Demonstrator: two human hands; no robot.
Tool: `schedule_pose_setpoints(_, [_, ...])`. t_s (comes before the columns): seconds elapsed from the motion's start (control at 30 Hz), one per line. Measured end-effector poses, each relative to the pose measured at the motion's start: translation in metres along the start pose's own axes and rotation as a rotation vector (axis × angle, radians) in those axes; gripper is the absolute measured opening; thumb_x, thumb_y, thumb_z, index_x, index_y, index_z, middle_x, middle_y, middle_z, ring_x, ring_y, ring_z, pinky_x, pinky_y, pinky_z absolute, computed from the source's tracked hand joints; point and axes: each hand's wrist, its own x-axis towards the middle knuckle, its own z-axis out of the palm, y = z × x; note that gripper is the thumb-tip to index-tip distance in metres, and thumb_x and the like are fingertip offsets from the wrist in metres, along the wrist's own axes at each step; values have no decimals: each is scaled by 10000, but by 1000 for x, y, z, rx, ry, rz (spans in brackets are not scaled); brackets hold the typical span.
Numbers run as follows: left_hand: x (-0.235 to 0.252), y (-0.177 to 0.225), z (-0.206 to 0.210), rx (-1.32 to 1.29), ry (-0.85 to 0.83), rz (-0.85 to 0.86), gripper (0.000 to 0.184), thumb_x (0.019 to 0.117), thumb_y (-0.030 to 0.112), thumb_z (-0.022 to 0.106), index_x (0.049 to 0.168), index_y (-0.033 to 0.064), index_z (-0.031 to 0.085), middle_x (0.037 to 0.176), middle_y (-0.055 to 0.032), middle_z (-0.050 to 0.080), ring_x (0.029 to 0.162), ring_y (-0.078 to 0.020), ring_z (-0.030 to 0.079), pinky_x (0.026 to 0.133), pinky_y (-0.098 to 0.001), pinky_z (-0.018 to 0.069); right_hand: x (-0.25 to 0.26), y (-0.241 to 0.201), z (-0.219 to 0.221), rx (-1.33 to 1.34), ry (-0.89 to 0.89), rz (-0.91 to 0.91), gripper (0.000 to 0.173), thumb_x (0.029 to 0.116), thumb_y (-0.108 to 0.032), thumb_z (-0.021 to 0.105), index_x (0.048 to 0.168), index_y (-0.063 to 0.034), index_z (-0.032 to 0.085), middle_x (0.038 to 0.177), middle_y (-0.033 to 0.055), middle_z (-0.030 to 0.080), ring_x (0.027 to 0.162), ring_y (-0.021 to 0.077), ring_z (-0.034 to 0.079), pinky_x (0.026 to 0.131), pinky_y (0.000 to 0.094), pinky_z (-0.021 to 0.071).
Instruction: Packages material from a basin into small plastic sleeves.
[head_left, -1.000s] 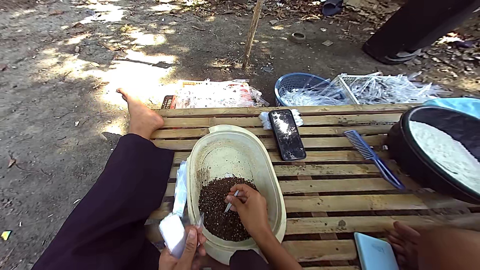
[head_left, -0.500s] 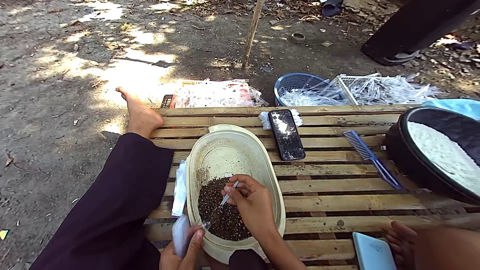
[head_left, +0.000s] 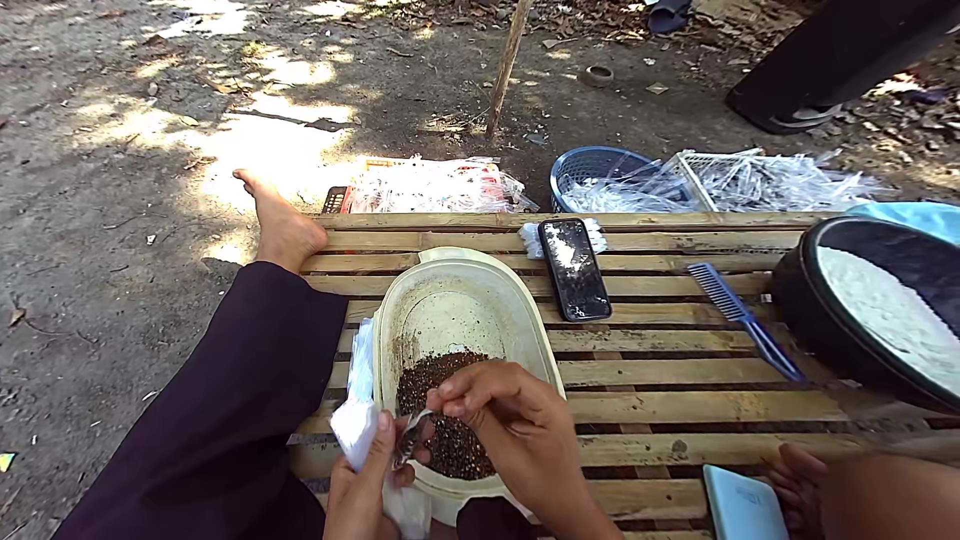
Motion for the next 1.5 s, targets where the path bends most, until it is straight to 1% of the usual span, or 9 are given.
schedule_pose_setpoints(0.2, [3,3,6,-113,-16,-45,365,1109,131,289,995,1,611,845,-104,756,657,-93,697,552,-188,542,21,-25,-8,29,119,84,200,1040,-75,540,1164,-213,616,1014,-9,706,890,76,710,820,229,599])
schedule_pose_setpoints(0.3, [-1,2,9,-137,-52,-22,342,1090,88,296,995,-2,611,841,-97,746,652,-85,686,560,-188,545,15,-21,-9,-109,7,201,152,1001,-97,528,1112,-117,630,951,-23,679,861,21,653,763,177,544])
schedule_pose_setpoints(0.4, [-11,1,15,-147,-79,43,279,1042,-6,359,974,17,629,819,-56,734,660,-70,675,598,-202,560,7,-17,-7,-260,-188,288,363,923,-369,723,1012,-18,696,907,-1,676,859,-12,614,729,141,484])
schedule_pose_setpoints(0.5, [-16,-1,16,-125,-91,73,261,1037,-1,372,1010,32,630,858,-41,736,707,-77,686,632,-226,574,8,-17,-2,-337,-165,224,289,930,-290,722,839,-16,706,775,6,658,743,-23,598,669,110,469])
schedule_pose_setpoints(0.9, [23,-17,-46,-319,358,226,382,1132,294,227,991,115,534,573,89,540,475,-62,571,665,-319,634,39,-75,-26,-455,41,-106,132,1020,-200,628,1042,-121,732,963,-55,664,871,-11,645,734,117,555])
schedule_pose_setpoints(1.0, [17,-3,-54,-313,178,269,403,1115,227,224,912,155,565,531,86,549,445,-43,555,537,-233,566,44,-80,-31,-464,-79,-128,152,1001,-240,660,985,-105,727,905,-57,668,869,4,629,762,140,532])
schedule_pose_setpoints(1.1, [5,5,-35,-140,-82,424,236,998,-33,440,944,131,601,600,66,585,458,2,506,454,-157,452,40,-80,-26,-462,-192,-129,196,985,-233,687,918,-58,744,836,-5,688,853,43,634,779,188,507])
schedule_pose_setpoints(1.27, [-12,27,19,246,-415,635,270,911,190,762,1172,136,721,1090,91,760,892,39,689,780,-160,574,35,-78,-14,-495,-300,-98,195,980,-179,685,891,-20,754,811,67,678,858,104,631,791,197,487])
schedule_pose_setpoints(1.5, [-21,33,38,373,-473,591,118,898,2,718,1006,14,671,902,93,753,852,29,697,801,-211,595,37,-70,-4,-671,-64,-131,184,999,-189,642,865,-72,688,822,-1,633,830,34,591,731,136,470])
